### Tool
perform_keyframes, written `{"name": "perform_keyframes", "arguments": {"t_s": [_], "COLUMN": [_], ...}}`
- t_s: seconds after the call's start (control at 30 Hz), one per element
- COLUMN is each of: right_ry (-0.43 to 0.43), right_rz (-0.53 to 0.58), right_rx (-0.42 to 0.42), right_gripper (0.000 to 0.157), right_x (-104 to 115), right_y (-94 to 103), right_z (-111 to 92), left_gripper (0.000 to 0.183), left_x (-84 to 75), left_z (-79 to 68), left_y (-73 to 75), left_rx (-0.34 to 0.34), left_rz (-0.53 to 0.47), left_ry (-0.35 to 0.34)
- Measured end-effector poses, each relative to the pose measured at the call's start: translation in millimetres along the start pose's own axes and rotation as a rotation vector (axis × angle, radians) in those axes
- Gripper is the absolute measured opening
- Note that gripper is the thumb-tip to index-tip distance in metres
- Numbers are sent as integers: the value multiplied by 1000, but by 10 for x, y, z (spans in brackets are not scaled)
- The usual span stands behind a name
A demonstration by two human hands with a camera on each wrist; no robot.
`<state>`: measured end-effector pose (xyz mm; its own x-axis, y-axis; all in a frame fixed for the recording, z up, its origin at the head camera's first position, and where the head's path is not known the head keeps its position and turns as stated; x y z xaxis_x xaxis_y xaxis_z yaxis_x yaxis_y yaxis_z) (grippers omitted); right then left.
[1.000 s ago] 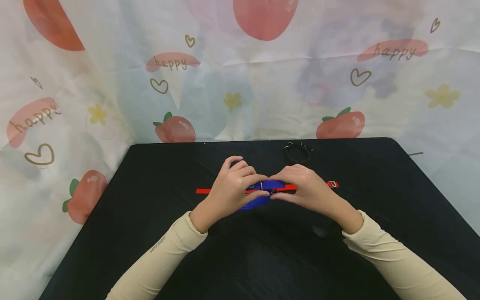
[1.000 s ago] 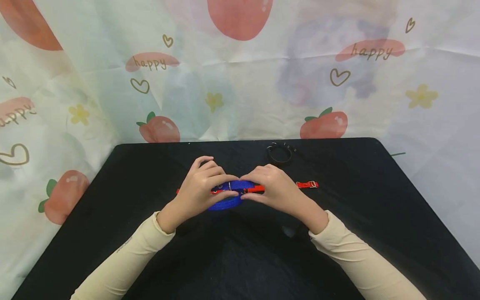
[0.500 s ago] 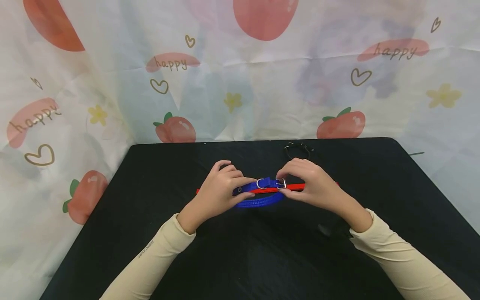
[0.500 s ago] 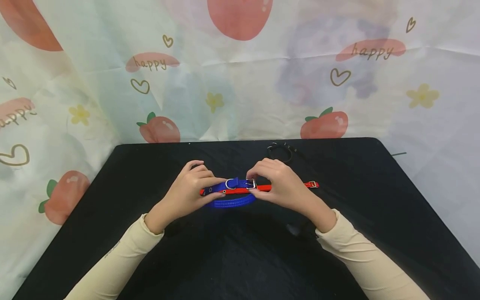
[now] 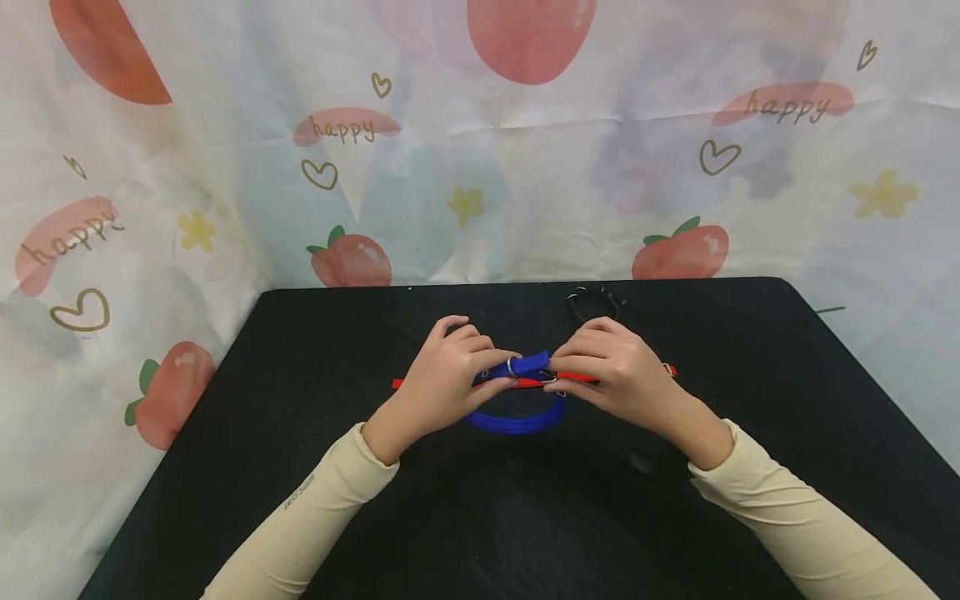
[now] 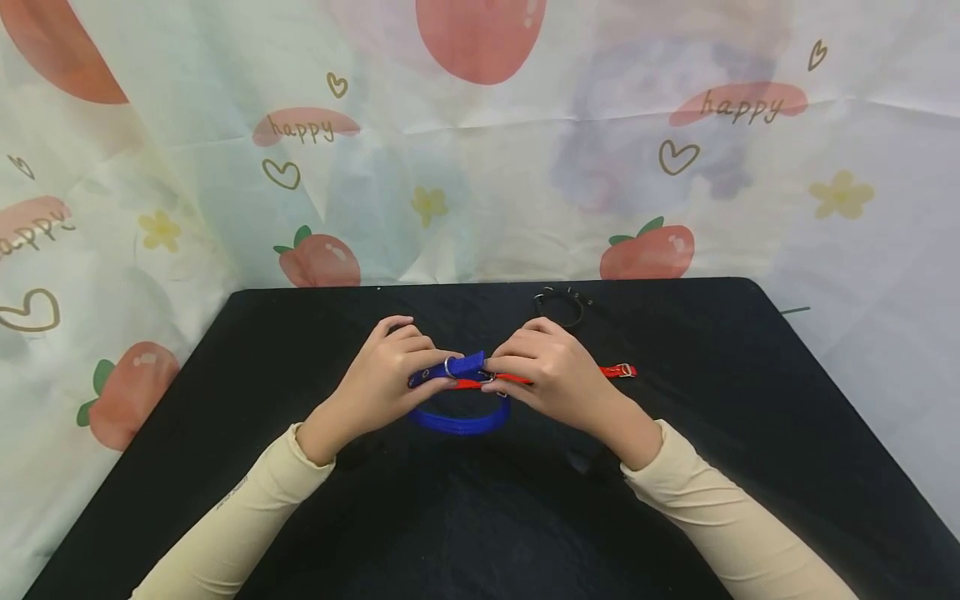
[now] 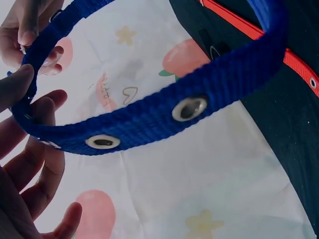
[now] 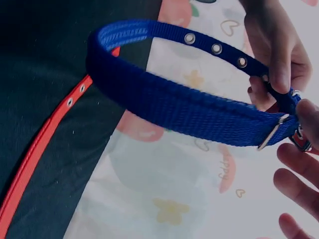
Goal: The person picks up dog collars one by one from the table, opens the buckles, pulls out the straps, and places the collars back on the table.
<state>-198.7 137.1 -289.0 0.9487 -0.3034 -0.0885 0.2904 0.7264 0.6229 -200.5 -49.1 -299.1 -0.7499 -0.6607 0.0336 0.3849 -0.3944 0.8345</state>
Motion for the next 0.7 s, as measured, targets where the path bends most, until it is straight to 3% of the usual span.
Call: {"name": "perform_keyframes", "arguments": {"t_s": [0.13,0.3,0.57,0.63,0.7], "right_ry": [38,25,-97,-90,-31], "right_rz": [-6,43,67,55,28], "right_rx": [-16,-21,28,29,16], "right_gripper": [35,33,45,45,40], "right_x": [14,13,-50,-59,-56], "right_y": [28,32,-15,-4,12], "right_z": [15,11,-47,-71,-83], "left_gripper": [29,36,29,28,27], "left_x": [2,-8,-40,-25,-2], "left_z": [-5,-4,5,0,-6], "left_y": [13,29,98,110,120], "left_rx": [-37,-92,-188,-199,-202], "left_rz": [-9,-35,-29,-34,-48], "left_ry": [-6,-44,-113,-115,-114]}}
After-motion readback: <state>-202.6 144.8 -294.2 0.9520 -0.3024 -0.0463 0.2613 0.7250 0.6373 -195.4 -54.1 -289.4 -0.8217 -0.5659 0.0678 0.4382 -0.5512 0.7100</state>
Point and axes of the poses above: each hand's wrist, its own z-axis towards the middle knuckle, its own y-axis out of the back of the hand, x = y × z, the point moved 4 cm from there along z, towards the middle knuckle, and after that the axes turned 1 degree about x, right-handed, at the moved point
